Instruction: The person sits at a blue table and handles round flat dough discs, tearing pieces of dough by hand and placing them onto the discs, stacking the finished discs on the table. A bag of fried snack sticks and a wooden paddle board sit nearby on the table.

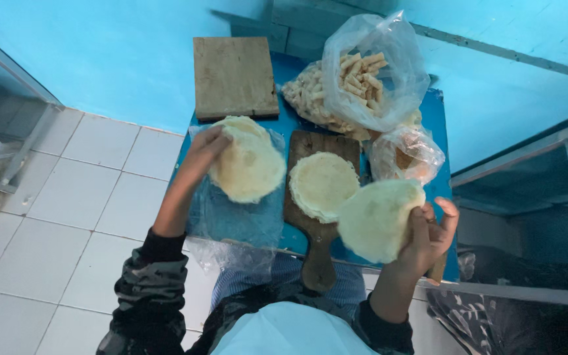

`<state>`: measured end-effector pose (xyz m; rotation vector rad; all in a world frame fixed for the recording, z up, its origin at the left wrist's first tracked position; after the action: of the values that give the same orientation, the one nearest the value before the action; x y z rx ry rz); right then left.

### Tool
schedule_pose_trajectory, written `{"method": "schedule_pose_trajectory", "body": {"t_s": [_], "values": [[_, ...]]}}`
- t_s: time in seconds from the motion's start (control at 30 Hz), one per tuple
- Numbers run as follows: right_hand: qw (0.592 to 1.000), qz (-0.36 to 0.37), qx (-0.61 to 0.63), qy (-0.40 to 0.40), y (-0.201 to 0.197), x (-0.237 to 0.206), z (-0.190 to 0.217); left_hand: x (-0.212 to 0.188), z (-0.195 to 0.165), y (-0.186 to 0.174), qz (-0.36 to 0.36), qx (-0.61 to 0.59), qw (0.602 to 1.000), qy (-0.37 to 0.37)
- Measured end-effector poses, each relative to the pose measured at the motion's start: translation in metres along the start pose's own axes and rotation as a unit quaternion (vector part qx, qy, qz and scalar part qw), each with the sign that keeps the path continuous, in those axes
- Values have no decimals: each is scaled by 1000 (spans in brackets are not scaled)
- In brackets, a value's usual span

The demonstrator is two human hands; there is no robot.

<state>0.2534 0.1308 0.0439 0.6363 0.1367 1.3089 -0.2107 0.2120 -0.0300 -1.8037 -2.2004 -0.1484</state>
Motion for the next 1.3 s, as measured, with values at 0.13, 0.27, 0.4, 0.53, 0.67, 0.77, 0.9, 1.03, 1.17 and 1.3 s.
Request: {"method": "schedule_pose_trajectory", "body": {"t_s": [0.13, 0.27, 0.4, 0.53, 0.67, 0.77, 0.9, 1.03, 1.17, 1.3], "values": [[1000, -2, -16, 16, 1, -4, -2, -10, -52, -5, -86, 385, 900, 187], [997, 1, -79, 9, 15, -16, -2, -65, -108, 34, -39, 277, 938, 202], [989, 34, -143, 33, 45, -40, -20, -142, -157, 123, 167, -17, 974, 155], [983, 84, -141, 80, 67, -66, -44, -164, -163, 152, 95, -45, 985, 133], [982, 140, -69, 109, 71, -86, -51, -174, -122, 154, 25, -112, 991, 61], [972, 210, -78, 75, 76, -102, -45, -184, -81, 155, 39, -170, 984, -31], [955, 238, -174, -24, 80, -122, -35, -194, -60, 157, 48, -255, 964, -60], [932, 221, -266, -108, 80, -139, -25, -198, -63, 164, 68, -297, 952, -39], [938, 181, -274, -110, 74, -144, -23, -199, -85, 165, 62, -251, 964, 56], [957, 130, -254, -50, 56, -137, -29, -202, -101, 163, 91, -173, 977, 86]]}}
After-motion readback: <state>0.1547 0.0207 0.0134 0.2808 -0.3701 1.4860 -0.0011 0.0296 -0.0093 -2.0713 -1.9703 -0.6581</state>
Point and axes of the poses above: each hand's wrist, its own x-axis towards the middle knuckle, its own y-axis out of the palm, z = x × y, the point moved 8 cm from there along x, towards the middle knuckle, and after that the axes turned 9 degrees about y, right-handed, at the moved point
